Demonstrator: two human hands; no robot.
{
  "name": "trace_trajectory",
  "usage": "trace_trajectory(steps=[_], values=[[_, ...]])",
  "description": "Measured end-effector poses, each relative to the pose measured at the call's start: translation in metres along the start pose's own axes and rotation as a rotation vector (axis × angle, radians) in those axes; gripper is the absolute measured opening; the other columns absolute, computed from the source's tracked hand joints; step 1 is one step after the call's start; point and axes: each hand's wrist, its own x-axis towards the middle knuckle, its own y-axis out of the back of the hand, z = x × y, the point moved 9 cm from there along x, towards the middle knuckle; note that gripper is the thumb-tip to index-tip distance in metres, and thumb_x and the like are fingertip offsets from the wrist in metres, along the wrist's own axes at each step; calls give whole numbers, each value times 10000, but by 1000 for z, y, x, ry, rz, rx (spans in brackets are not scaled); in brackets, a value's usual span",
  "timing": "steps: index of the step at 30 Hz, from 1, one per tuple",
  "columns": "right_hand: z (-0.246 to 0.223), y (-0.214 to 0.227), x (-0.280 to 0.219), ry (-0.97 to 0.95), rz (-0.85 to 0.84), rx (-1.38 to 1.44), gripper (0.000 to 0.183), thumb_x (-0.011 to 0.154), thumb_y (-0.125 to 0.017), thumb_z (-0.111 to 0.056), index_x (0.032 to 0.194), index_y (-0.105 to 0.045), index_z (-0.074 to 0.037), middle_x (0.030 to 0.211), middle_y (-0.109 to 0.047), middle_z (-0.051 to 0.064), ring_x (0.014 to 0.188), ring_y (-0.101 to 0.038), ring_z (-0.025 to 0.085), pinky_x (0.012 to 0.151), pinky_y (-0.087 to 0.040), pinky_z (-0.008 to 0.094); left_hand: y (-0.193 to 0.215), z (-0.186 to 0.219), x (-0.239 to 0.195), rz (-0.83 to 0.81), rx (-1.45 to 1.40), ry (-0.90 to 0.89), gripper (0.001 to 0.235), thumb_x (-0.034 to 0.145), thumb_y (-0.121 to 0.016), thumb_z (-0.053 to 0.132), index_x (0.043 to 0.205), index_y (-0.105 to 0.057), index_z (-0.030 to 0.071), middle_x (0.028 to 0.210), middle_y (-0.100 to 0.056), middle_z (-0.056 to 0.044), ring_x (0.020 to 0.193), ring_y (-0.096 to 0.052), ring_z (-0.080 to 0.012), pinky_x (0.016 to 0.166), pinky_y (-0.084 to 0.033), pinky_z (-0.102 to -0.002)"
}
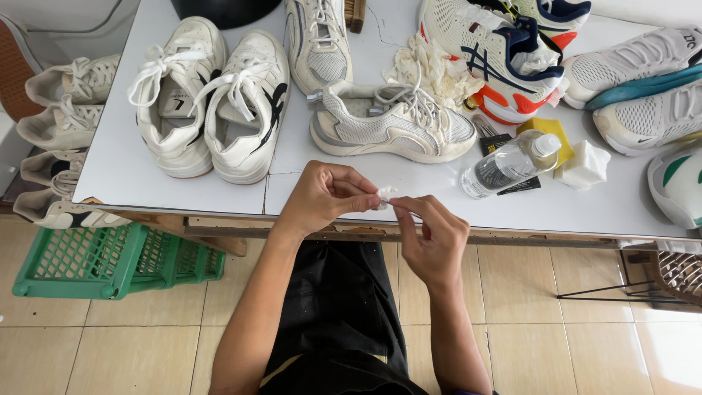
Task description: The person cleans the sole of a white sneaker using a cotton swab. They dip the swab into a bottle of clear liquid and scrub the textured bottom of the shoe, focusing on the grooves and patterns.
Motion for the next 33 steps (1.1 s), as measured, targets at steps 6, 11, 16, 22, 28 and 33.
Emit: trace_trajectory(steps=[6, 11, 16, 22, 28, 33], values=[[3, -7, -12, 135, 46, -1, 337, 915, -930, -279, 1203, -831, -134, 996, -850, 57, 435, -404, 109, 432, -395, 293, 3, -12, 4, -46, 9, 15, 239, 815, -958, 74, 1002, -847, -25, 790, -848, -175, 794, -828, -192, 805, -690, -331], [-11, -11, -15, 274, 143, -74, 176, 883, -946, -139, 1056, -919, -152, 910, -875, 65, 471, -635, 207, 478, -436, 282, -10, 11, 1, -104, 27, 10, 225, 804, -981, 70, 983, -864, -4, 771, -852, -149, 754, -820, -190, 799, -670, -322], [4, -5, -18, 196, 185, 71, 99, 895, -918, -71, 939, -935, -158, 828, -878, 44, 416, -584, 164, 455, -423, 262, -13, 6, 5, -138, 62, 7, 200, 797, -990, 55, 962, -879, 36, 765, -854, -122, 749, -803, -159, 797, -648, -287], [13, -9, -8, 120, 127, 121, 122, 901, -888, -43, 960, -920, -145, 865, -884, 42, 380, -503, 135, 409, -397, 258, -10, 6, 9, -71, 96, -35, 233, 777, -1009, 70, 963, -873, 40, 775, -838, -98, 770, -791, -158, 799, -647, -290], [-3, -6, 1, 153, 139, 25, 208, 977, -837, -78, 1179, -836, -127, 1182, -877, 83, 417, -451, 151, 441, -402, 278, -3, 6, 8, -42, 49, -35, 207, 809, -995, 71, 979, -883, 33, 781, -834, -110, 784, -787, -160, 799, -657, -302], [-13, -4, 0, 256, 116, -37, 188, 892, -911, -49, 1028, -919, -178, 1026, -905, 34, 451, -637, 181, 485, -381, 264, -8, 9, 5, -78, 55, -16, 220, 757, -1012, 36, 940, -891, 29, 759, -834, -111, 752, -770, -129, 785, -661, -289]])
